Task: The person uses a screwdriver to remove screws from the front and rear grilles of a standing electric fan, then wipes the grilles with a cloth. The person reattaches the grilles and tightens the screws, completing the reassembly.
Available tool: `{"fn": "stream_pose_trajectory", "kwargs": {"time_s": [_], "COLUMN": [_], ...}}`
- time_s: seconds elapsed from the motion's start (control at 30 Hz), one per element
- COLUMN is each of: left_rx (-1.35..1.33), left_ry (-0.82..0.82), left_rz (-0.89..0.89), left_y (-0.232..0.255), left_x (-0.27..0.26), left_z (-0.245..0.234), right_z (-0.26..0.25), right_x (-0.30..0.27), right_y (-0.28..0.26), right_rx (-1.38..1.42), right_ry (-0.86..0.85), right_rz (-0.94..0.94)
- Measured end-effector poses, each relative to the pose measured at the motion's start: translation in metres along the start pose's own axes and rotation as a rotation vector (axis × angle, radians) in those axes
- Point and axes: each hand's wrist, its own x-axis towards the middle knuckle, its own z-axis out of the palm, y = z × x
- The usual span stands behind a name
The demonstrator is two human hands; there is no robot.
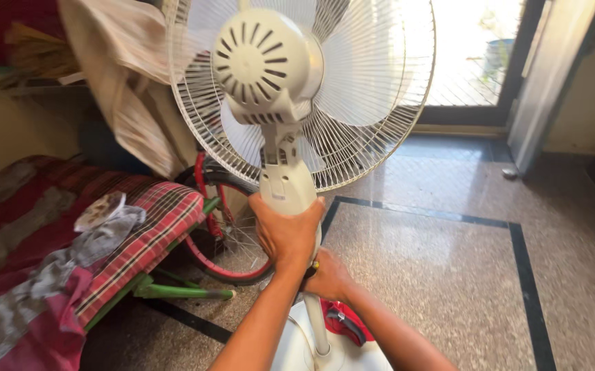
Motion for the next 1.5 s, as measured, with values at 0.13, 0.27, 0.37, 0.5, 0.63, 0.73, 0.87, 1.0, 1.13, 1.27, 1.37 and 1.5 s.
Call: {"fn": "stream_pose_trajectory", "kwargs": {"time_s": [0.13, 0.27, 0.37, 0.5, 0.63, 0.73, 0.87, 1.0, 1.13, 1.27, 1.37, 1.5], "left_rx": [0.027, 0.08, 0.163, 0.284, 0.405, 0.51, 0.55, 0.542, 0.493, 0.357, 0.454, 0.519], "left_ry": [0.016, -0.047, 0.137, 0.236, 0.238, 0.241, 0.185, 0.174, 0.122, 0.097, 0.136, 0.172], "left_rz": [-0.048, -0.057, 0.252, 0.615, 0.784, 0.831, 0.762, 0.735, 0.704, 0.702, 0.732, 0.792], "left_y": [0.007, 0.01, 0.01, 0.007, -0.006, -0.008, 0.0, 0.006, 0.004, 0.005, -0.001, -0.006], "left_x": [-0.006, -0.008, -0.014, -0.016, -0.015, -0.026, -0.031, -0.033, -0.032, -0.027, -0.029, -0.029], "left_z": [0.002, 0.005, 0.011, 0.028, 0.035, 0.034, 0.031, 0.026, 0.017, 0.014, 0.016, 0.016], "right_z": [-0.031, -0.083, -0.118, -0.144, -0.154, -0.161, -0.167, -0.175, -0.175, -0.179, -0.184, -0.179], "right_x": [-0.005, -0.019, -0.015, 0.0, 0.01, 0.011, 0.006, 0.018, 0.022, 0.022, 0.015, 0.003], "right_y": [0.008, 0.002, -0.02, -0.05, -0.072, -0.082, -0.085, -0.084, -0.084, -0.086, -0.079, -0.08], "right_rx": [-0.163, 0.062, 0.244, 0.415, 0.558, 0.763, 0.774, 0.857, 0.709, 0.773, 0.701, 0.572], "right_ry": [-0.09, 0.1, 0.19, 0.222, 0.102, 0.033, 0.006, 0.014, 0.021, 0.054, 0.081, 0.097], "right_rz": [-0.1, -0.016, 0.008, -0.348, -0.192, -0.256, -0.175, -0.157, -0.203, -0.175, -0.139, -0.089]}}
